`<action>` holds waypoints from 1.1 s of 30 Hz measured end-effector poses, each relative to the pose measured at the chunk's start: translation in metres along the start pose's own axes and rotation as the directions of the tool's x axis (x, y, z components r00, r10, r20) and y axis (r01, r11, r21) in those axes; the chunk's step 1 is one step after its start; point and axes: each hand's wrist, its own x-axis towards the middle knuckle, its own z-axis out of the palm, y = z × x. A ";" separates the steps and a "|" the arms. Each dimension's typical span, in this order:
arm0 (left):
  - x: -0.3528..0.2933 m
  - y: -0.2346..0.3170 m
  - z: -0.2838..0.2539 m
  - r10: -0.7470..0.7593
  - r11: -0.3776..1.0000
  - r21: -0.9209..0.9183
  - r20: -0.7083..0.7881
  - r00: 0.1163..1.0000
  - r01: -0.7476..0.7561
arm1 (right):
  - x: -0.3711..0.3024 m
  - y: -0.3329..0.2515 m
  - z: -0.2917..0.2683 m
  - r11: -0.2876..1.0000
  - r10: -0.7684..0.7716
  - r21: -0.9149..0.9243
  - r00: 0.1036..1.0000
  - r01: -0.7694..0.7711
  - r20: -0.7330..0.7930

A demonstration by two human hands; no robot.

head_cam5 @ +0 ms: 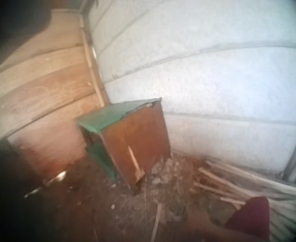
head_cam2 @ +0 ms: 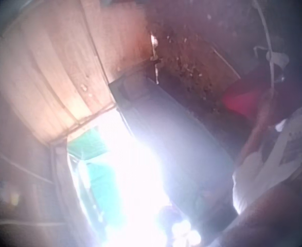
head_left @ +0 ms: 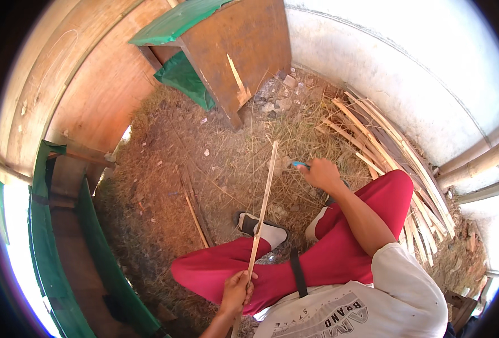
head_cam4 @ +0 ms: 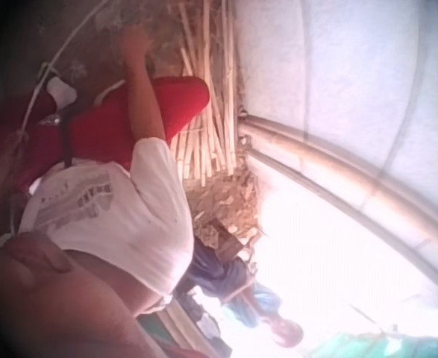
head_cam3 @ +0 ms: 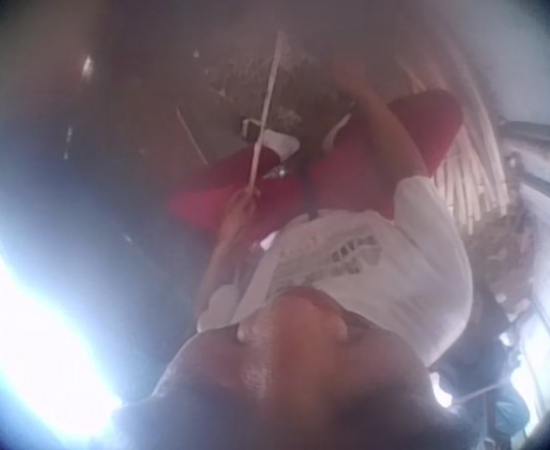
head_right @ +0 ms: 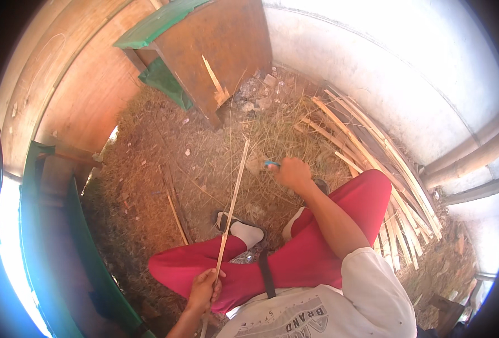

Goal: The person sits on the ground and uses a utility knife to shave and smooth a long bamboo stick. They repeatedly rotate the stick and scrape along its length to remove the outer layer.

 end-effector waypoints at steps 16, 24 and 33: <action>0.059 0.031 0.043 0.604 0.744 0.454 -0.146 0.783 -0.490 | -0.049 -0.038 -0.009 0.757 -0.430 0.445 0.878 0.477 -0.210; 0.072 0.041 0.046 0.611 0.744 0.442 -0.145 0.778 -0.501 | -0.056 -0.043 -0.006 0.713 -0.577 0.340 0.789 0.613 -0.212; 0.071 0.047 0.053 0.212 0.971 -0.113 0.017 0.977 -0.209 | -0.057 -0.046 -0.002 0.787 -0.535 0.219 0.814 0.577 -0.226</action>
